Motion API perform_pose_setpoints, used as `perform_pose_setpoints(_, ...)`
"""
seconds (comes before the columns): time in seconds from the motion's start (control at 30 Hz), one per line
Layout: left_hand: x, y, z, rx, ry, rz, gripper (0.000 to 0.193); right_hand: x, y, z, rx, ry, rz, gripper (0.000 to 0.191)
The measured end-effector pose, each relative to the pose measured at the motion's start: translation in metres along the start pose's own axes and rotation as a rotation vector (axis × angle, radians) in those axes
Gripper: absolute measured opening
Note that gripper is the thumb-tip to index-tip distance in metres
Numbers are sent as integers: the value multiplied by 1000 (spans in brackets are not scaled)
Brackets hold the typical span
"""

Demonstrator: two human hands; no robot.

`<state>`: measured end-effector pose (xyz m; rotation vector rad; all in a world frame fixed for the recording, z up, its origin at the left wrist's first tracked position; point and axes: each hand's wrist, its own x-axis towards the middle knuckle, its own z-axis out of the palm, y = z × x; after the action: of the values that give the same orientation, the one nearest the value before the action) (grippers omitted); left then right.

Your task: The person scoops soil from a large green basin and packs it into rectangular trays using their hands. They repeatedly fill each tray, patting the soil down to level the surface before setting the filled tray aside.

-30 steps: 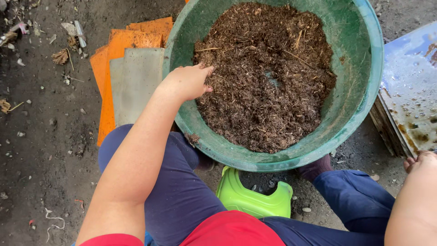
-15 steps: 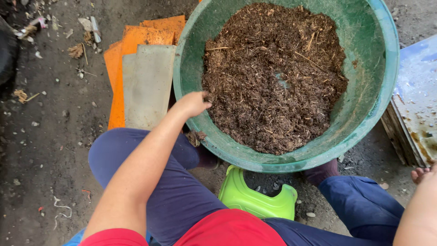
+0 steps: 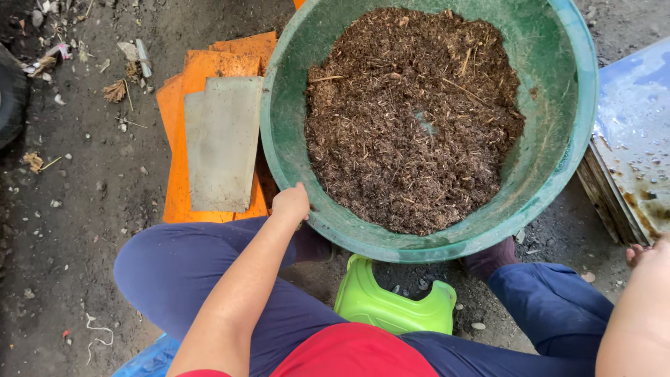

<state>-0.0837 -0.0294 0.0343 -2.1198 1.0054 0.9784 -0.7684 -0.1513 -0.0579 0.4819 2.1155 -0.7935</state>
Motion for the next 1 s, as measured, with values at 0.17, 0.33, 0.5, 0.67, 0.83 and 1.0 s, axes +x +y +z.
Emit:
perform_pose_setpoints(0.17, -2, 29, -14, 127, 184, 338, 50, 7, -3, 0, 7, 30, 30, 55)
perform_pose_setpoints(0.33, -42, 61, -76, -130, 404, 429, 70, 7, -5, -3, 11, -14, 5, 50)
perform_pose_setpoints(0.5, -85, 44, -131, -28, 559, 451, 69, -16, -6, -11, 19, -150, -136, 42)
perform_pose_setpoints(0.67, -111, -6, -187, 2, 646, 334, 66, -46, -12, -12, 303, -54, 82, 43)
perform_pose_setpoints(0.83, -118, -38, -205, -10, 674, 281, 64, -34, -15, -9, 360, -52, 111, 43)
perform_pose_setpoints(1.0, -119, -45, -199, 12, 652, 242, 64, -13, -21, -10, 492, -179, -76, 39)
